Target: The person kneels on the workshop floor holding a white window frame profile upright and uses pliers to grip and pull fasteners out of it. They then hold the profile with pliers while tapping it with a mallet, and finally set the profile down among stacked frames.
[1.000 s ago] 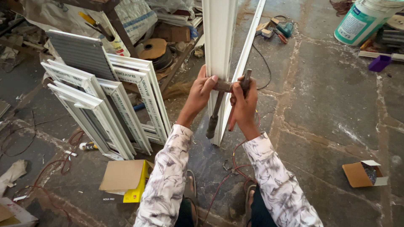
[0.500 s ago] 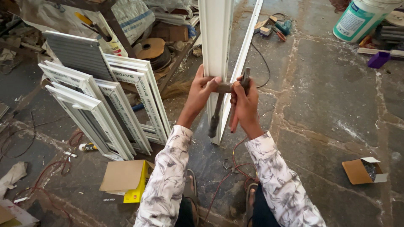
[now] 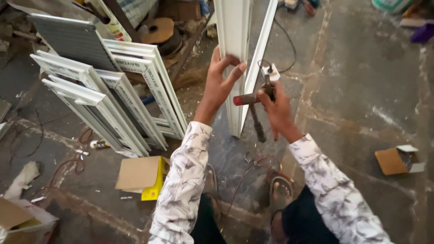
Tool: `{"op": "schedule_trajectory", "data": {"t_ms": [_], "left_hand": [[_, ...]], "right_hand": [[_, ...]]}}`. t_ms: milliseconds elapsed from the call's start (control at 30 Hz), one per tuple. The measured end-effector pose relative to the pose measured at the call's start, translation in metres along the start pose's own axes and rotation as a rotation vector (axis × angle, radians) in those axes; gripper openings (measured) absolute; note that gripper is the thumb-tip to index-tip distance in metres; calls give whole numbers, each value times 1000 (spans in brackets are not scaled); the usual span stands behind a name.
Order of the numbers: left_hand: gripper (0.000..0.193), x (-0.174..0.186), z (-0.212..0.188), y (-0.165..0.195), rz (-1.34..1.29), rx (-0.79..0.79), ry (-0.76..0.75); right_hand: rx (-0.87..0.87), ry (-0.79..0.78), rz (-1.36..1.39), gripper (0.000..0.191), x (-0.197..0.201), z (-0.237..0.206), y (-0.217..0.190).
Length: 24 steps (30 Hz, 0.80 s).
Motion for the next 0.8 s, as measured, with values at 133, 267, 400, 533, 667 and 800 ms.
{"op": "schedule_trajectory", "data": {"t_ms": [133, 267, 400, 533, 667, 800], "left_hand": [[33, -5, 0, 4, 107, -74, 62], [33, -8, -2, 4, 151, -85, 116], [35, -9, -3, 3, 148, -104, 170], [38, -9, -3, 8, 186, -202, 221], [44, -10, -4, -2, 206, -150, 250], [48, -13, -6, -18, 137, -86, 269]], "right_hand": [[-66, -47, 3, 26, 14, -10, 14], [-78, -105, 29, 24, 9, -23, 18], [-173, -123, 142, 20, -4, -37, 28], [-303, -100, 294, 18, -16, -50, 47], [-336, -138, 376, 18, -32, -55, 69], [-151, -190, -98, 22, -44, -50, 82]]}}
Point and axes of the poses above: each hand's wrist, its own z-axis towards the middle knuckle, its own x-axis out of the back of the hand, y = z × x, the point moved 7 cm from there along z, towards the middle knuckle, and after that the axes turned 4 degrees about -z, right-handed, at the moved point
